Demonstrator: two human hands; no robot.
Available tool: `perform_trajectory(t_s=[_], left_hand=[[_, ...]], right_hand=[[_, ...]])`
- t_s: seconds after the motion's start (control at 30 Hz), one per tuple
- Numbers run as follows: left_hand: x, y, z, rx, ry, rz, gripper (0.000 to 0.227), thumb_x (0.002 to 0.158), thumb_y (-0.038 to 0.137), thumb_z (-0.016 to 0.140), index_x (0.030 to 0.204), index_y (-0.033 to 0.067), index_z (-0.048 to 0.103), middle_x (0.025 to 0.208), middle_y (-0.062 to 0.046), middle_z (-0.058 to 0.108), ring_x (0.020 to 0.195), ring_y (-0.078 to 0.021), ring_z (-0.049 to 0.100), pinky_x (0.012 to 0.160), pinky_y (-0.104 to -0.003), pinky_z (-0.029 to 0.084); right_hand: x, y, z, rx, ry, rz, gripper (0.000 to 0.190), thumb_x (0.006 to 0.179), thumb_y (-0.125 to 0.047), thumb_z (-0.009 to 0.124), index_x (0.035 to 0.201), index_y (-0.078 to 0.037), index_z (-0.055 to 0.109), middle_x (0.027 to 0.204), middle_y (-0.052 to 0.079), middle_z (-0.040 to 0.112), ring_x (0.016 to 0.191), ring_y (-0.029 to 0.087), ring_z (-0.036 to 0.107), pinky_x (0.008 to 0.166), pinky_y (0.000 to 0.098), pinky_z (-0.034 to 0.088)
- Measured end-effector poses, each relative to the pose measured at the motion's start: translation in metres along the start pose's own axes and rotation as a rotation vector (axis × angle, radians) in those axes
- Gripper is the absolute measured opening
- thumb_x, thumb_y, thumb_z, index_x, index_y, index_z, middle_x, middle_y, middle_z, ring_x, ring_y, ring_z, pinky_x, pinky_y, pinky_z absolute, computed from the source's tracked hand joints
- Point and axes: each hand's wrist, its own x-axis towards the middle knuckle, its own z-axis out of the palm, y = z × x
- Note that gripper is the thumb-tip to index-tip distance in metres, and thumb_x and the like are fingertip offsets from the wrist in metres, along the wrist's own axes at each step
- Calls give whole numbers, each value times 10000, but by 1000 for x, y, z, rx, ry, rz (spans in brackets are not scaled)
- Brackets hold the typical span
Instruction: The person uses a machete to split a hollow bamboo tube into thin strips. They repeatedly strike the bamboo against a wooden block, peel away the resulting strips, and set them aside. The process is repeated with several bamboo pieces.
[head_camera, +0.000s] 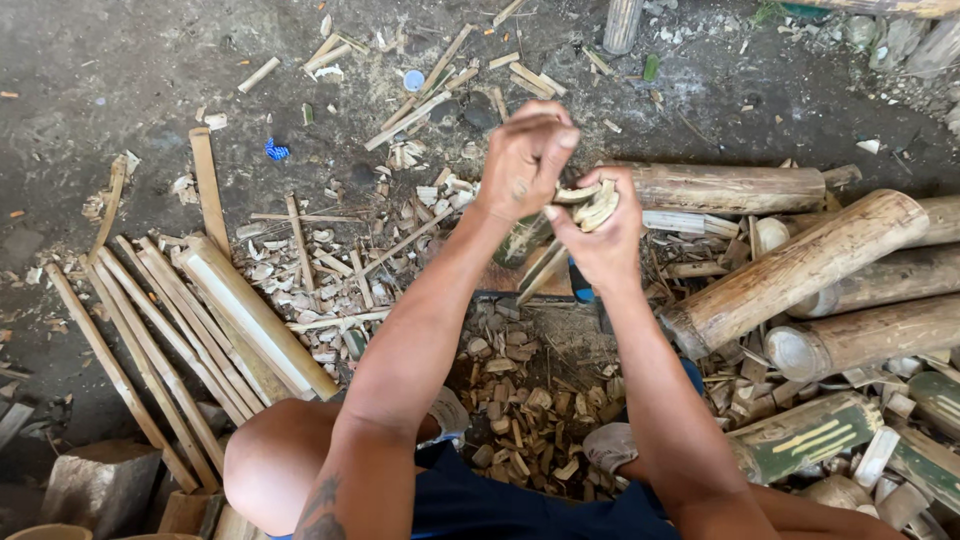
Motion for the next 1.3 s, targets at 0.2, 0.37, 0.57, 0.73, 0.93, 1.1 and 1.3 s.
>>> perform_trajectory(t_s=[0.2,0.37,0.57,0.73,0.93,1.1,1.3], left_hand=[[20,-37,-5,40,77,77,676,1159,449,355,651,61,576,820,-116,700,817,-223,731,735,-382,632],[10,-67,-54,150,291,-164,621,1144,430,425,699,43,619,772,-91,694,716,-194,685,666,-391,570],[-29,-140,-93,259,532,-298,666,1106,500,395,759,30,714,756,-54,687,626,-151,636,593,-386,490],[-78,-148,-161,-45,736,-569,753,1094,555,359,839,-24,769,686,-105,590,621,-217,556,579,-389,409],[-107,-116,-213,-160,1063,-842,617,988,563,379,971,47,717,748,-110,781,673,-213,747,686,-432,659],[-50,-53,-106,-324,298,-315,525,1077,498,490,893,61,715,919,-89,762,738,-148,716,596,-281,605],[-29,28,4,-120,409,-175,624,1096,603,327,936,67,604,942,-84,589,874,-174,589,729,-299,498]], right_hand=[[-13,-3,29,49,64,-58,485,837,4,861,1139,-49,485,1016,72,612,888,136,661,760,274,592],[-38,9,1,10,103,-127,425,868,-21,834,1132,-58,503,1019,74,609,867,161,670,744,321,620],[-64,65,-83,124,457,-82,343,908,-35,790,1120,-66,521,1048,84,591,882,203,677,765,398,662],[-84,95,-150,163,881,39,257,943,-64,706,1111,-117,518,1035,95,616,865,212,707,752,392,683],[-75,83,-176,409,1069,122,323,886,18,656,1127,-147,517,1036,51,604,806,177,681,725,355,641],[-15,39,-73,119,-159,-212,379,820,-28,777,1136,-89,576,924,54,660,799,132,677,656,274,606],[1,-11,5,-28,-173,-139,546,780,21,758,1286,2,550,1193,135,672,1089,207,679,991,340,586]])
